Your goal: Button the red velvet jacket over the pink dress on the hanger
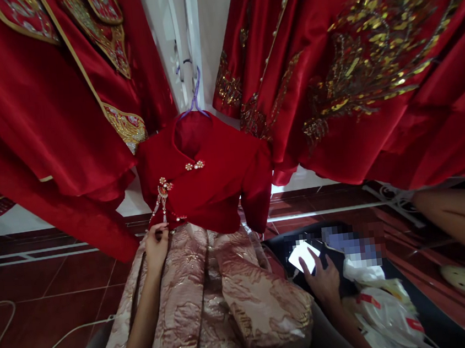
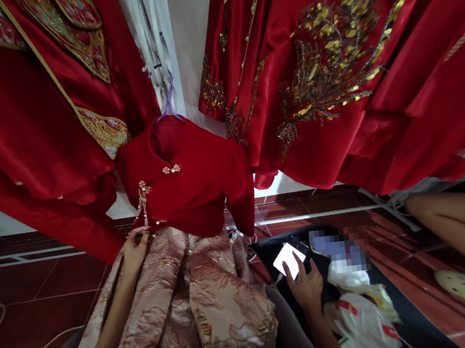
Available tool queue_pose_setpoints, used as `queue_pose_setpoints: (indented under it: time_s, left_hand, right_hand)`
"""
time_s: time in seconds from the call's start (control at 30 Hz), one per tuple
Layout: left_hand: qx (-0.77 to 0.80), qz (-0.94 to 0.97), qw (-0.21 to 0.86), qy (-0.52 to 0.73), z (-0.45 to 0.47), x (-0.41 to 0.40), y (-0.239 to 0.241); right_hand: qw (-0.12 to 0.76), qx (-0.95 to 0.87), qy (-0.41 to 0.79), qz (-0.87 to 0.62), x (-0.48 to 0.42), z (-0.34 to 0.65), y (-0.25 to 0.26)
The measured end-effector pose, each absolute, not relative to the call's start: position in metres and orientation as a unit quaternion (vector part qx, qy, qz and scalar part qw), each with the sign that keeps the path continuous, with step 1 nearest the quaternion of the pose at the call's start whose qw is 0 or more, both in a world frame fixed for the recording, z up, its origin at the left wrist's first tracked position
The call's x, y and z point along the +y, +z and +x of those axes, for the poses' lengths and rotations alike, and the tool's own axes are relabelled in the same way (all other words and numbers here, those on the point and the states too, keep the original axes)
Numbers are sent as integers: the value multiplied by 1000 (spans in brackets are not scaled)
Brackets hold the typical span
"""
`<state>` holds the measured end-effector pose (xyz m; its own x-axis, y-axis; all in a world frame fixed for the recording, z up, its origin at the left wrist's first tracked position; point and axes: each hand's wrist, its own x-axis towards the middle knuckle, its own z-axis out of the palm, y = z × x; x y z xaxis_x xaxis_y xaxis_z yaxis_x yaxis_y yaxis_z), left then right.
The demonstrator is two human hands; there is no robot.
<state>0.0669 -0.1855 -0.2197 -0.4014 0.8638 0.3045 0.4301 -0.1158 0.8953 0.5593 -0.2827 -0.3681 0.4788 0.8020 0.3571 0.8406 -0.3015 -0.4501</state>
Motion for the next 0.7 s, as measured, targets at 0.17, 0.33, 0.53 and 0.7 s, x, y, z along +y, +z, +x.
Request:
queue_pose_setpoints:
  time_s: [0.17, 0.33, 0.53, 0.7]
  left_hand:
    - [631, 506, 201, 553, 66, -184, -222]
    - [632, 508, 205, 548, 67, -185, -222]
    - [632, 512, 203, 545, 67, -184, -221]
    - [632, 513, 201, 545, 67, -184, -221]
  right_hand:
    - [246, -479, 25, -842, -279, 561, -380]
    - [235, -461, 43, -855, -278, 561, -383]
    - [227, -437, 48, -869, -276, 554, -375]
    - [241, -431, 58, -868, -279, 552, -364]
